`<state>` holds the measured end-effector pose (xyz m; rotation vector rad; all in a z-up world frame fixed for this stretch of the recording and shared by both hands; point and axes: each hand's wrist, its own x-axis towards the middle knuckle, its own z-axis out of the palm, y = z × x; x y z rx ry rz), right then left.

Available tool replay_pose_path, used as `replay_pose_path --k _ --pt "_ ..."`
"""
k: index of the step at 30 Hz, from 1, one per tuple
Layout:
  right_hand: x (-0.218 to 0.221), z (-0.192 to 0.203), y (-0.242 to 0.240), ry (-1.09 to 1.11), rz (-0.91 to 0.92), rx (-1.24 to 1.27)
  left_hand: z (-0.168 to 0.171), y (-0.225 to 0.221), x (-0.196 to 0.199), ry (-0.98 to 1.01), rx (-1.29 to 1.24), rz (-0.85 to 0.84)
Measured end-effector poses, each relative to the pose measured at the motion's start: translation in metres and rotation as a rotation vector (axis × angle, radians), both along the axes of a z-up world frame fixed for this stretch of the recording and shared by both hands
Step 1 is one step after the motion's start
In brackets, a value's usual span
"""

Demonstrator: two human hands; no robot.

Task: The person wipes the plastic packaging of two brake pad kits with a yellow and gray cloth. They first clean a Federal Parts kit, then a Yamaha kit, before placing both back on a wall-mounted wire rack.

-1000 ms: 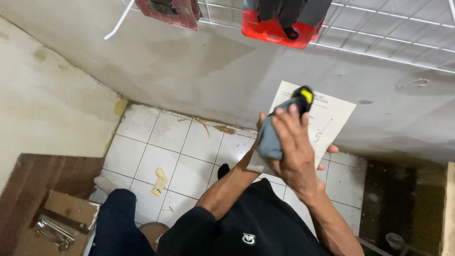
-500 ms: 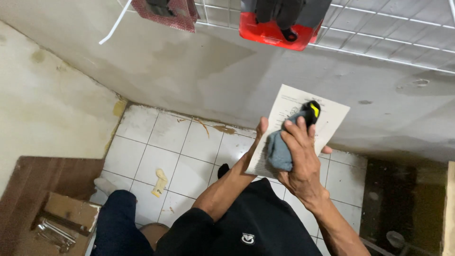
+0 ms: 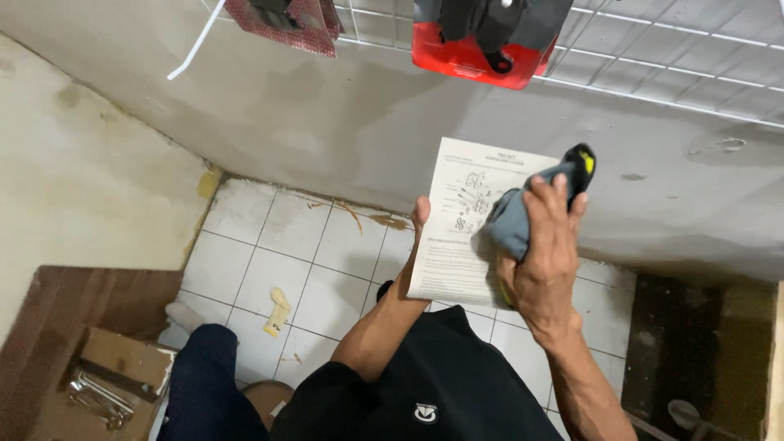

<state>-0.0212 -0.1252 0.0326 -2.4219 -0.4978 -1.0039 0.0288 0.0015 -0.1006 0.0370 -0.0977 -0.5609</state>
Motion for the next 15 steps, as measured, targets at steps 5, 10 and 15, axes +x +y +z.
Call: replay_pose_path --k 5,10,15 --pt "-0.041 -0.050 0.017 0.132 0.125 0.037 0.032 -0.005 -0.006 0.000 0.028 0.030" --pt "-0.018 -0.043 0.026 0.029 0.389 0.101 0.038 -0.010 -0.010 0.007 0.069 0.019" --pt "0.017 -0.010 -0.002 -0.026 0.119 0.122 0.044 -0.009 -0.006 -0.009 0.096 0.042"
